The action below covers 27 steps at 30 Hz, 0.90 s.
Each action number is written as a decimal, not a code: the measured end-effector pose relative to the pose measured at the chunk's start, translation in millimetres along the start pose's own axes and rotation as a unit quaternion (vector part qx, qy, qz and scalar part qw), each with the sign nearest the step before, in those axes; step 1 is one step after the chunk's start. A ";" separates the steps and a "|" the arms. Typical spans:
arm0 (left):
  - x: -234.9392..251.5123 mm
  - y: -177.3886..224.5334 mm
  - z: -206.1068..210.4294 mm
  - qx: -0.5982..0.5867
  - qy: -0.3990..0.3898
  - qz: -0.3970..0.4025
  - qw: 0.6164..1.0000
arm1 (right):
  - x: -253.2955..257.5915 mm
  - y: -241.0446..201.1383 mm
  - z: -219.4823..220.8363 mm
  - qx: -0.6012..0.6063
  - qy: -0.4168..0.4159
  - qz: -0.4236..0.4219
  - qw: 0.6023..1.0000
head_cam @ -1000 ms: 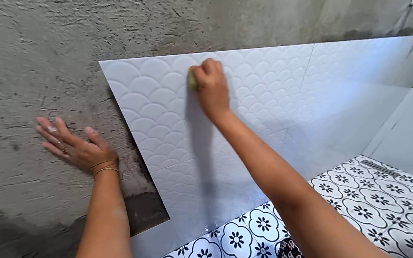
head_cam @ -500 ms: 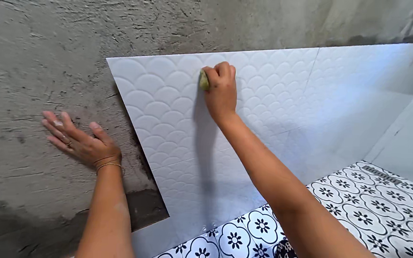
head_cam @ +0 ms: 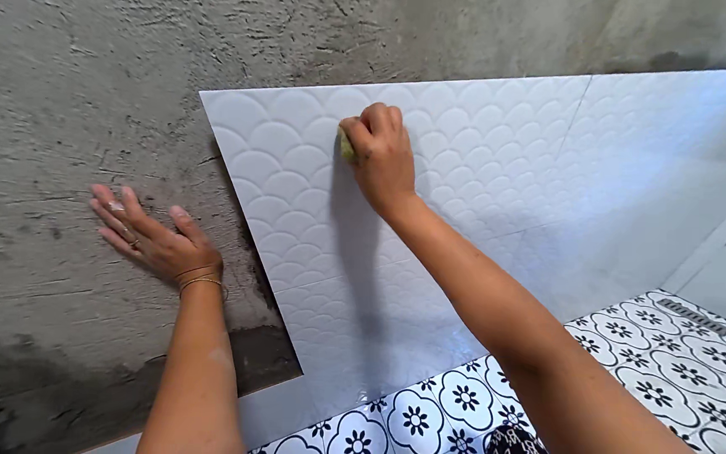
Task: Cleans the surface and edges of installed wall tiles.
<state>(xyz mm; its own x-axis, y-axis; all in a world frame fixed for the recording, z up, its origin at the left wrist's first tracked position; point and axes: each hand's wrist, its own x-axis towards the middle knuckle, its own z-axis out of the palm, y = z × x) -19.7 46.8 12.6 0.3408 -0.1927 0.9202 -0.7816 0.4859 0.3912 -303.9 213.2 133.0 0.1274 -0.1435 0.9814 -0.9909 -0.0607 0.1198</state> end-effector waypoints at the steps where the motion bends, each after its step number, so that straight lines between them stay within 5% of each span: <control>1: 0.3 -1.0 0.6 -0.003 0.001 0.000 1.000 | 4.6 5.8 -3.8 -0.005 -0.004 0.020 1.000; 4: -0.2 -1.2 0.9 -0.005 -0.005 -0.005 1.000 | 10.7 10.2 -6.9 -0.008 0.010 0.074 0.997; 8: 0.8 -3.2 1.5 -0.005 -0.002 -0.003 1.000 | -7.8 -21.8 8.7 0.015 0.014 -0.034 0.999; 12: 1.4 -5.8 0.7 -0.006 -0.019 -0.013 1.000 | 2.5 13.6 -1.8 0.004 0.004 -0.029 1.000; 15: 2.3 -3.1 0.4 0.000 -0.021 -0.022 1.000 | 10.7 87.7 -37.1 -0.023 -0.020 0.134 0.990; 18: 2.5 -0.2 0.0 0.000 -0.020 -0.035 0.999 | 2.6 165.2 -69.6 -0.030 -0.006 0.386 0.922; 20: 3.1 0.3 -0.6 0.000 -0.019 -0.038 0.999 | -3.5 184.6 -70.5 -0.029 0.034 0.460 0.887; 22: 3.2 2.4 -1.9 0.001 -0.022 -0.037 0.999 | -7.5 159.7 -60.9 -0.011 0.047 0.403 0.914; 27: 3.8 1.0 -4.1 0.018 -0.033 -0.042 0.998 | -28.0 60.7 -10.5 0.026 0.057 0.050 0.997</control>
<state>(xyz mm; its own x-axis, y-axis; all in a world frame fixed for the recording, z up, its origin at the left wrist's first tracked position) -17.1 50.1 16.4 0.3715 -0.2885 0.8825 -0.7707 0.4342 0.4664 -368.1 223.9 114.4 0.0186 -0.0382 0.9991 -0.9946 -0.1032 0.0146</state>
